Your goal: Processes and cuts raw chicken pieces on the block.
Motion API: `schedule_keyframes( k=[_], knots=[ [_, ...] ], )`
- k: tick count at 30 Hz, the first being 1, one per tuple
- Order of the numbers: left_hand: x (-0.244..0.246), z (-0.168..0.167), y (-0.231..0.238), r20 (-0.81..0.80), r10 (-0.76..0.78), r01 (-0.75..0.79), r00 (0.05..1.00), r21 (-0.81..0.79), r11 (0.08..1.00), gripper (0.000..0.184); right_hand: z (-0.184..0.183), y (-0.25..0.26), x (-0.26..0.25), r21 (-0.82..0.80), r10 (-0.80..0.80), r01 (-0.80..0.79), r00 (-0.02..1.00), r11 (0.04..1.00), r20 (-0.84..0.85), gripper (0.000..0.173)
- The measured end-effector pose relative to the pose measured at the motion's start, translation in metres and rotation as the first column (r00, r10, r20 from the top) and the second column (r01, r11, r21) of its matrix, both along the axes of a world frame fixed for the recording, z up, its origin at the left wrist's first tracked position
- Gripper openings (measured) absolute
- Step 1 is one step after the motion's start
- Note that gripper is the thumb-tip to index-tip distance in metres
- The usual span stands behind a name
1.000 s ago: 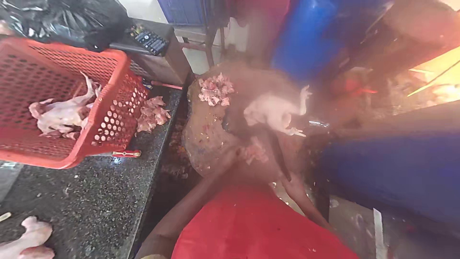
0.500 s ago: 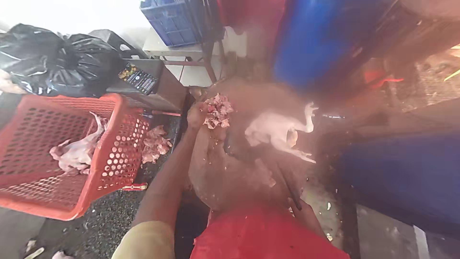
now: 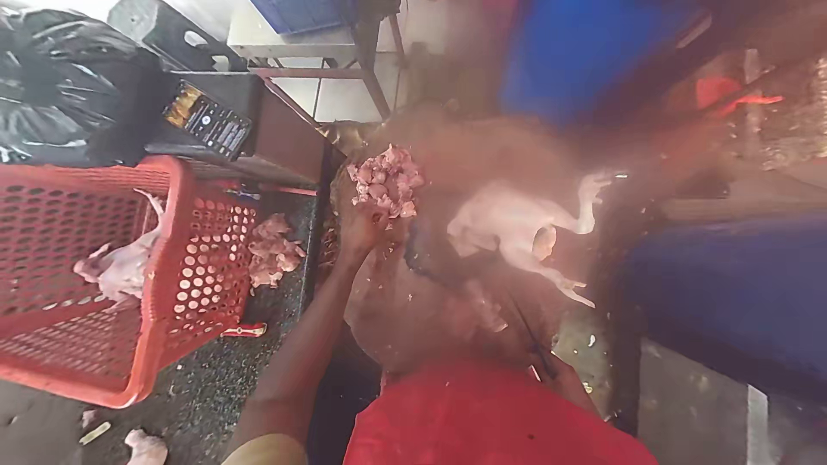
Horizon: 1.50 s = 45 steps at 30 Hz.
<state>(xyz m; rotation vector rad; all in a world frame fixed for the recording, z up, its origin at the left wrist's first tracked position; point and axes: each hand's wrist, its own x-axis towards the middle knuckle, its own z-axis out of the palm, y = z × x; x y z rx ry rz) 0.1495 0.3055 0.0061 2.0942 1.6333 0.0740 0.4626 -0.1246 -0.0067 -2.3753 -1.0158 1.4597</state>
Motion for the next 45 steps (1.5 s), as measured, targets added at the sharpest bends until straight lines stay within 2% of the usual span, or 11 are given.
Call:
schedule_keyframes(
  k=[5, 13, 16, 21, 27, 32, 34, 35, 38, 41, 45],
  knots=[
    [0.0, 0.014, 0.018, 0.176, 0.067, -0.084, 0.982, 0.096, 0.992, 0.031, 0.006, 0.004, 0.004, -0.034, 0.045, -0.045, 0.999, 0.998, -0.005, 0.039],
    [0.006, -0.016, 0.075, -0.169, -0.096, 0.101, 0.981, 0.024, 0.995, 0.036, 0.005, 0.002, 0.0, 0.008, 0.018, -0.018, 1.0, 1.0, 0.015, 0.037],
    [0.006, -0.006, 0.078, -0.163, -0.054, 0.057, 0.985, 0.011, 0.998, 0.038, 0.0, 0.0, -0.003, 0.031, 0.012, -0.012, 1.0, 0.999, 0.025, 0.037],
    [-0.004, 0.016, 0.047, 0.075, 0.052, -0.054, 0.996, 0.029, 0.998, 0.025, 0.003, 0.0, -0.002, -0.01, -0.006, 0.006, 1.0, 1.0, 0.002, 0.041],
    [0.009, -0.011, 0.063, -0.217, -0.072, 0.087, 0.974, 0.06, 0.994, 0.035, 0.0, 0.002, 0.001, -0.006, 0.021, -0.021, 1.0, 1.0, -0.021, 0.042],
    [0.018, 0.01, 0.069, -0.079, 0.041, -0.041, 0.996, 0.005, 0.999, 0.036, 0.001, 0.003, 0.001, -0.025, 0.014, -0.014, 1.0, 1.0, 0.022, 0.044],
    [0.012, 0.025, 0.051, 0.194, 0.192, -0.182, 0.962, -0.07, 0.981, 0.041, 0.0, 0.001, -0.001, -0.019, -0.01, 0.01, 1.0, 1.0, 0.021, 0.047],
    [0.007, 0.029, 0.036, 0.382, 0.281, -0.239, 0.88, -0.155, 0.959, 0.04, 0.0, -0.001, -0.002, -0.012, -0.019, 0.019, 1.0, 1.0, 0.017, 0.048],
    [-0.011, 0.048, -0.033, 0.727, 0.495, -0.182, 0.475, -0.469, 0.864, 0.031, 0.002, 0.0, -0.003, 0.009, -0.034, 0.034, 0.999, 0.999, 0.007, 0.05],
    [-0.022, 0.05, -0.114, 0.663, 0.651, -0.134, 0.369, -0.656, 0.743, 0.036, 0.002, -0.001, -0.004, 0.044, -0.007, 0.005, 0.999, 0.999, 0.041, 0.05],
    [-0.029, 0.014, -0.202, 0.494, 0.763, -0.148, 0.416, -0.791, 0.593, 0.038, 0.007, -0.001, -0.016, 0.023, 0.082, -0.087, 0.985, 0.996, 0.153, 0.054]
  ],
)
